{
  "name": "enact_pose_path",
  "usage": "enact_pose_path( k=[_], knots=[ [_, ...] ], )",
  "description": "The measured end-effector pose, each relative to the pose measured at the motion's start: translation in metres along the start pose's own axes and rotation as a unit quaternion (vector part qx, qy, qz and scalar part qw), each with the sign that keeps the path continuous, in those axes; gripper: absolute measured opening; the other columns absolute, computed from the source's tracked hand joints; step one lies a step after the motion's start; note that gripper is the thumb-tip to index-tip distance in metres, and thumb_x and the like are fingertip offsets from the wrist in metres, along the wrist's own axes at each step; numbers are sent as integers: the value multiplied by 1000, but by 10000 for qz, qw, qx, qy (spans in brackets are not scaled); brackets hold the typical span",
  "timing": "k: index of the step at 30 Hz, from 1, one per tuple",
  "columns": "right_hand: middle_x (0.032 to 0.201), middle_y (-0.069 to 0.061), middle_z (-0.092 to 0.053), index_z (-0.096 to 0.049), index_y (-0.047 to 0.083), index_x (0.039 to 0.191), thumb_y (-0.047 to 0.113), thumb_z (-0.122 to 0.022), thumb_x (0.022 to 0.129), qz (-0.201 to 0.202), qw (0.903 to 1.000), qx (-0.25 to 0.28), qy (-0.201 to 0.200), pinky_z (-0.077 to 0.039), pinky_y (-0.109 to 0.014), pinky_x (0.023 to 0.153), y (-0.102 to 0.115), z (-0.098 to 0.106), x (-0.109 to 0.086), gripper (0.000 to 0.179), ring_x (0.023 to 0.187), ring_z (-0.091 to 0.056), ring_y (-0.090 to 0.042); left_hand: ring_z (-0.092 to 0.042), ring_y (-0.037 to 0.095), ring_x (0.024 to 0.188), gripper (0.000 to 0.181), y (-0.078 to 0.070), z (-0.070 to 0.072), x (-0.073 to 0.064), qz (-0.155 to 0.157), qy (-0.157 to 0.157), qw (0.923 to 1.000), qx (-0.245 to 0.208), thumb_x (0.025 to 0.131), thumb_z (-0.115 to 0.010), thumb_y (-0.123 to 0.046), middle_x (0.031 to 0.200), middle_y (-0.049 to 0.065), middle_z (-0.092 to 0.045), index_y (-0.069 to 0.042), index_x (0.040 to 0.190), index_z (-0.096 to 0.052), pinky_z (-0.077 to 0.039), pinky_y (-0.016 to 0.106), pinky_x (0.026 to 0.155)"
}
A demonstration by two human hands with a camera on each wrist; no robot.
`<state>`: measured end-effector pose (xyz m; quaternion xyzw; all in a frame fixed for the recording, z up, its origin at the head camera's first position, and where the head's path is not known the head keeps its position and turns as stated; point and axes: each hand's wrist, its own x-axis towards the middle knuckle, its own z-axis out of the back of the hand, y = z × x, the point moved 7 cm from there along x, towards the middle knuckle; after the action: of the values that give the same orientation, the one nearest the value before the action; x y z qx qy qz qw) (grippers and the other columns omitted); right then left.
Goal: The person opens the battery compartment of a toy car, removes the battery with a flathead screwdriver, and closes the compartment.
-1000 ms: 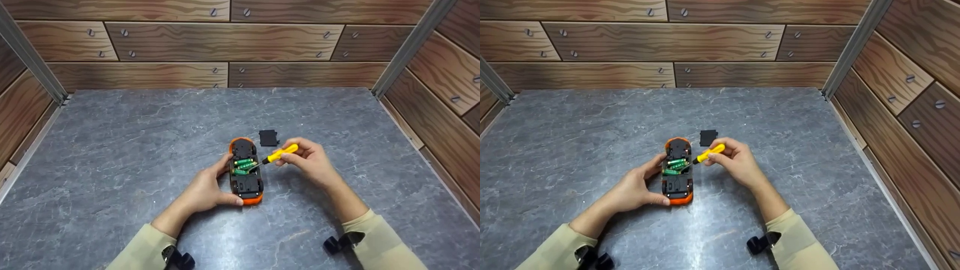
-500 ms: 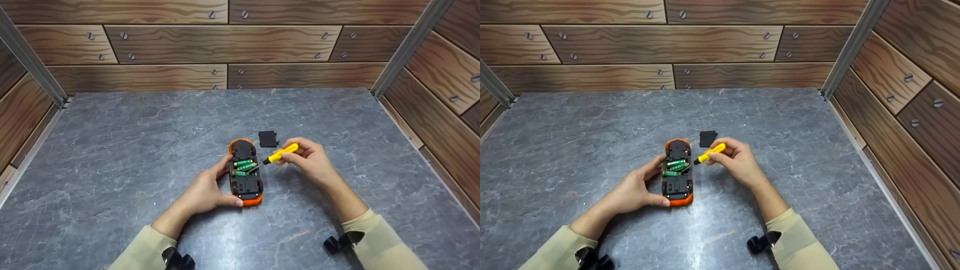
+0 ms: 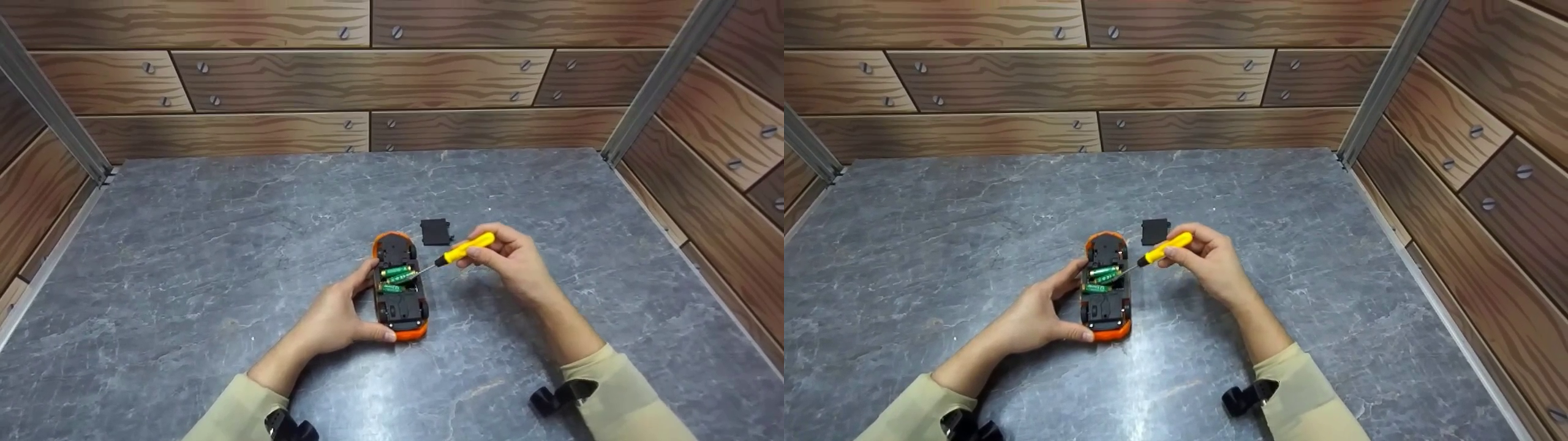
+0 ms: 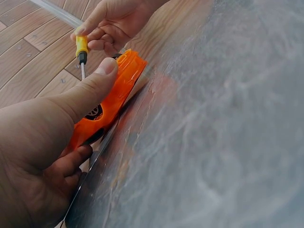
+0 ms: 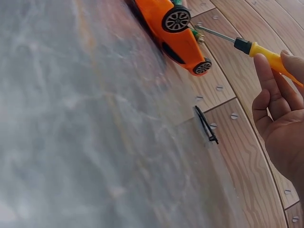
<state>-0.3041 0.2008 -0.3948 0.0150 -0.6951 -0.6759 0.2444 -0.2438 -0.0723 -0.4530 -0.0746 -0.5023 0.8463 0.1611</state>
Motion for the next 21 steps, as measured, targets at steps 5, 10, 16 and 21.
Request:
enact_pose_path(
  k=[5,10,16,21],
  knots=[
    [106,-21,-78,-54,-22,116,-10,-64,100,129,9993,179,-312,-64,-33,80,6,12,1,22,84,-78,-25,-45,23,149,134,0,0,-1,-59,-24,10000,2,60,-102,-46,160,9,-51,-18,169,-29,-27,47,127],
    [103,-18,-79,-54,-23,117,-15,-61,99,283,9969,323,-659,-65,-35,81,10,31,5,20,84,-78,-23,-46,23,148,134,-2,-1,0,-97,-3,10000,-3,60,-102,-46,159,9,-52,-17,169,-29,-28,46,127],
    [98,-12,-79,-69,-4,111,-14,-62,99,143,9932,312,-1113,-62,-26,78,11,54,15,17,84,-78,-19,-47,20,147,133,-1,-2,0,-84,27,10000,-34,61,-102,-46,158,8,-54,-17,169,-29,-29,44,127],
    [100,-12,-80,-72,7,110,-10,-66,100,-120,9913,255,-1285,-61,-24,77,8,69,23,21,86,-78,-19,-47,23,147,134,1,0,0,-67,-15,10000,-9,61,-102,-47,159,10,-53,-17,169,-29,-28,46,126]
  ],
)
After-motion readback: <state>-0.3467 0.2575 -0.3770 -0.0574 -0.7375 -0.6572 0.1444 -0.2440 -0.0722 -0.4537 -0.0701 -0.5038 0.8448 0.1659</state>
